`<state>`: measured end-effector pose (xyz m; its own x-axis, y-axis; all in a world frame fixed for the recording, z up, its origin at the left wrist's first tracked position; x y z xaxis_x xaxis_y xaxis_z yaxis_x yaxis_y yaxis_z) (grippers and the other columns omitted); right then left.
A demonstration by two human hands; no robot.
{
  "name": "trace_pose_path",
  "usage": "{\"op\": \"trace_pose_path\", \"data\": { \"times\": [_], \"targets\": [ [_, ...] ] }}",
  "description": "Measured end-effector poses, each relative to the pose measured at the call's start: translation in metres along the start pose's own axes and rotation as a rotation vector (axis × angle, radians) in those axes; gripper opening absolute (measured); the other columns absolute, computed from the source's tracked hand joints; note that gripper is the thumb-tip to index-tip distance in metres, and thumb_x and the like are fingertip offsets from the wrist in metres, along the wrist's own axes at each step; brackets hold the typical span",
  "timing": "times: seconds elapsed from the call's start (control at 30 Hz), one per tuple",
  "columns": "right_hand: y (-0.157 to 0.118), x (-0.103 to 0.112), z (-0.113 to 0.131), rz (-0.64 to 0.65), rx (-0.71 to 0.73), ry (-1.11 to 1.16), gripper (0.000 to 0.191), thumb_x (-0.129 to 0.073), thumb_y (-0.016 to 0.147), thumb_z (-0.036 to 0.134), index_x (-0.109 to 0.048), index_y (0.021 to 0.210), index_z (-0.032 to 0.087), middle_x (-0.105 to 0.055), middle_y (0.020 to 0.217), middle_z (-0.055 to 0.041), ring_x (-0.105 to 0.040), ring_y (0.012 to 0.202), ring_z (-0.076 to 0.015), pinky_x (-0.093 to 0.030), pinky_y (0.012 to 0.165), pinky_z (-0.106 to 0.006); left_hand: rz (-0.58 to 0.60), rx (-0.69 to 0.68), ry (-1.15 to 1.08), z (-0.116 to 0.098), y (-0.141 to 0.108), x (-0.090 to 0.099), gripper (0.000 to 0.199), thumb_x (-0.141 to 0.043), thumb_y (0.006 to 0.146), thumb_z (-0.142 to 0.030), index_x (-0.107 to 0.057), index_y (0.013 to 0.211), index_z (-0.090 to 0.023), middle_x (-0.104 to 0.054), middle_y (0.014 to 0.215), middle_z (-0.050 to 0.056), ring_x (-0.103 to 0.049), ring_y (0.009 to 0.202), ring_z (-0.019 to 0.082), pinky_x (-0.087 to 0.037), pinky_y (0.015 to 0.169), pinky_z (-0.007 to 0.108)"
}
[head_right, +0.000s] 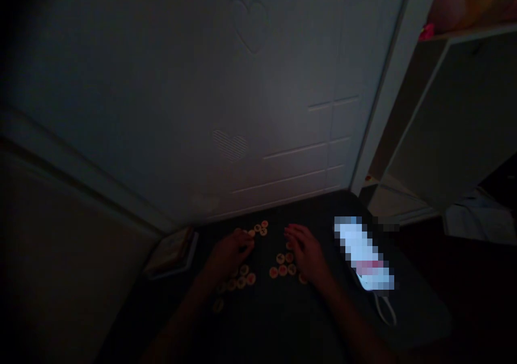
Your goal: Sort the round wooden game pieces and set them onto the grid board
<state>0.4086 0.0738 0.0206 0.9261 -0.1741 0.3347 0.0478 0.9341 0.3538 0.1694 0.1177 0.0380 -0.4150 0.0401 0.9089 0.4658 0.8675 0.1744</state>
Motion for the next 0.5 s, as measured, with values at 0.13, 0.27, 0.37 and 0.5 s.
{"op": "trace_pose_path", "data": {
  "times": [0.13, 0.27, 0.37, 0.5],
  "targets": [
    [-0.004, -0.017, 0.012, 0.149, 0.070, -0.019, 0.025, -0.056, 0.098, 0.037, -0.072, 0.116, 0.028, -0.072, 0.119, -0.0071, -0.068, 0.109, -0.0238, -0.054, 0.096, -0.041, 0.023, 0.001, 0.002, 0.000, 0.000, 0.000, 0.013, -0.062, 0.089, -0.025, -0.073, 0.096, -0.028, -0.074, 0.103, 0.003, -0.067, 0.099, 0.020, -0.052, 0.089, 0.032],
    [-0.010, -0.035, 0.031, 0.295, 0.173, -0.089, 0.015, -0.063, 0.095, 0.034, -0.071, 0.106, 0.027, -0.074, 0.107, -0.0048, -0.067, 0.104, -0.0227, -0.050, 0.096, -0.040, 0.036, 0.017, 0.014, 0.002, 0.002, -0.001, 0.012, -0.062, 0.089, -0.025, -0.073, 0.094, -0.027, -0.073, 0.101, 0.004, -0.068, 0.095, 0.020, -0.052, 0.086, 0.031],
    [-0.013, -0.046, 0.043, 0.355, 0.251, -0.183, 0.010, -0.065, 0.094, 0.028, -0.071, 0.102, 0.025, -0.073, 0.106, -0.0048, -0.064, 0.106, -0.0230, -0.044, 0.100, -0.041, 0.036, 0.028, 0.028, 0.003, 0.002, -0.002, 0.013, -0.061, 0.089, -0.027, -0.072, 0.096, -0.027, -0.072, 0.103, 0.004, -0.067, 0.098, 0.020, -0.052, 0.086, 0.030],
    [-0.013, -0.056, 0.043, 0.421, 0.267, -0.277, 0.010, -0.066, 0.092, 0.022, -0.070, 0.101, 0.025, -0.072, 0.105, -0.0043, -0.062, 0.106, -0.0231, -0.040, 0.100, -0.042, 0.035, 0.036, 0.058, 0.002, 0.003, -0.002, 0.010, -0.061, 0.090, -0.029, -0.070, 0.094, -0.028, -0.071, 0.102, 0.003, -0.067, 0.097, 0.020, -0.050, 0.084, 0.029]
  ]
}}
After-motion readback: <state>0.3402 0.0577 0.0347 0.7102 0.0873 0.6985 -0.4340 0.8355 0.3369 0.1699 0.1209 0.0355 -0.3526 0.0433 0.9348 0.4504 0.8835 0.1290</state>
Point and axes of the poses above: each hand's wrist, its own y-axis towards the middle knuckle, its own x-axis out of the back of the hand, z = x × y, the point moved 8 cm from there along y, towards the middle knuckle
